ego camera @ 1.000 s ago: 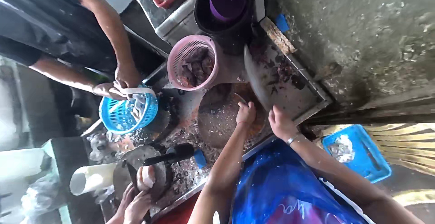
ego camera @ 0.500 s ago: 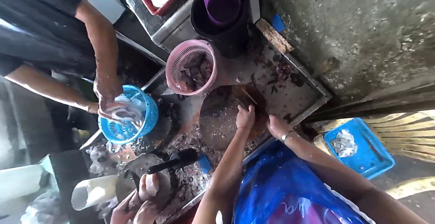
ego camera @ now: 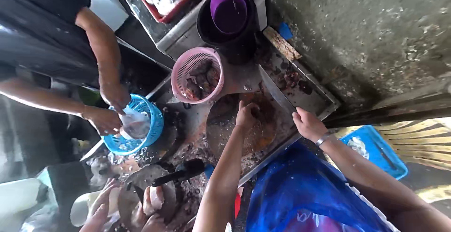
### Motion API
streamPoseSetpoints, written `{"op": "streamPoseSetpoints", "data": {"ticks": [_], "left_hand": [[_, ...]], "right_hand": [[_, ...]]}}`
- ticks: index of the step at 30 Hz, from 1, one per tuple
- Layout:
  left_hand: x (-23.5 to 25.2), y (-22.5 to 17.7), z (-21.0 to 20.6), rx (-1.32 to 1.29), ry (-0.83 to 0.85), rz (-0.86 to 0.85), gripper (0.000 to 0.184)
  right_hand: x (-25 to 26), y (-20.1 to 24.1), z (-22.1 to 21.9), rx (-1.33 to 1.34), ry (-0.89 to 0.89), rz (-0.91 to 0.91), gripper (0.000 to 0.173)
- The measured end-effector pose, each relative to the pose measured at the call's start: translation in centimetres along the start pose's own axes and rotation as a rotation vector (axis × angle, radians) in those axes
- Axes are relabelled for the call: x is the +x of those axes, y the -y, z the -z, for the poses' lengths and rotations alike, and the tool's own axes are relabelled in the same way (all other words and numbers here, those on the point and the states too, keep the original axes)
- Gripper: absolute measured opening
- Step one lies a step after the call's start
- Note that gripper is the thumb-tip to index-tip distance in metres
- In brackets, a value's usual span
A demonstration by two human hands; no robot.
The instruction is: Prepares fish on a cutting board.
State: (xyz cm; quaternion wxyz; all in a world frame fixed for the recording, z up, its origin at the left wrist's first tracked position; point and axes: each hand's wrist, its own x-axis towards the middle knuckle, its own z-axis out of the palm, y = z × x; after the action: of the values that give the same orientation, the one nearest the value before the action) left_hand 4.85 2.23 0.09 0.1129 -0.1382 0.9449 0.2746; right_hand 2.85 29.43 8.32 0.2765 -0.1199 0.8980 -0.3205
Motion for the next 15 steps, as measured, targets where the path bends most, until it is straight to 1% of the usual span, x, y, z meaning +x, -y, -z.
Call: {"op": "streamPoseSetpoints", "data": {"ticks": [3, 4, 5, 6, 8, 9, 10, 11, 12, 13, 14, 15], "left_hand": [[-1.0, 0.0, -0.1, -0.122, -0.071, 0.018, 0.045], [-1.3, -0.1, -0.1, -0.168, -0.095, 0.03, 0.042], [-1.6, 0.0, -0.2, -0.242, -0.115, 0.046, 0.038], [-1.9, 0.2, -0.4, -0.358, -0.132, 0.067, 0.033], [-2.6, 0.7, -1.5, -0.639, -0.181, 0.161, 0.026], [-3.1, 0.7, -2.1, -0.706, -0.215, 0.242, 0.026], [-3.4, 0.5, -2.4, -0.68, -0.24, 0.324, 0.029], [-3.0, 0.2, -2.1, -0.603, -0.246, 0.393, 0.039], [-2.9, -0.3, -1.7, -0.531, -0.21, 0.468, 0.053], [-3.1, -0.9, -1.3, -0.484, -0.14, 0.549, 0.065], [-3.0, -1.4, -1.1, -0.462, -0.072, 0.606, 0.071], [-2.5, -1.7, -0.8, -0.46, -0.026, 0.634, 0.073]], "right_hand": [[0.0, 2.6, 0.9, 0.025, -0.14, 0.18, 0.032], [0.0, 3.0, 0.6, 0.042, -0.169, 0.223, 0.032], [0.2, 3.0, -0.3, 0.034, -0.159, 0.238, 0.032], [0.6, 2.5, -1.6, -0.008, -0.095, 0.213, 0.033], [1.6, 0.9, -4.4, -0.152, 0.205, 0.039, 0.037], [1.9, 0.1, -5.4, -0.199, 0.323, -0.039, 0.041], [2.1, -0.4, -5.9, -0.223, 0.372, -0.067, 0.043], [2.5, -0.2, -5.5, -0.222, 0.386, -0.072, 0.044], [2.6, 0.2, -4.8, -0.208, 0.391, -0.071, 0.044], [2.1, 0.7, -4.3, -0.183, 0.387, -0.064, 0.042], [1.8, 1.3, -3.5, -0.164, 0.349, -0.041, 0.039], [1.5, 2.1, -2.5, -0.138, 0.279, 0.003, 0.037]]}}
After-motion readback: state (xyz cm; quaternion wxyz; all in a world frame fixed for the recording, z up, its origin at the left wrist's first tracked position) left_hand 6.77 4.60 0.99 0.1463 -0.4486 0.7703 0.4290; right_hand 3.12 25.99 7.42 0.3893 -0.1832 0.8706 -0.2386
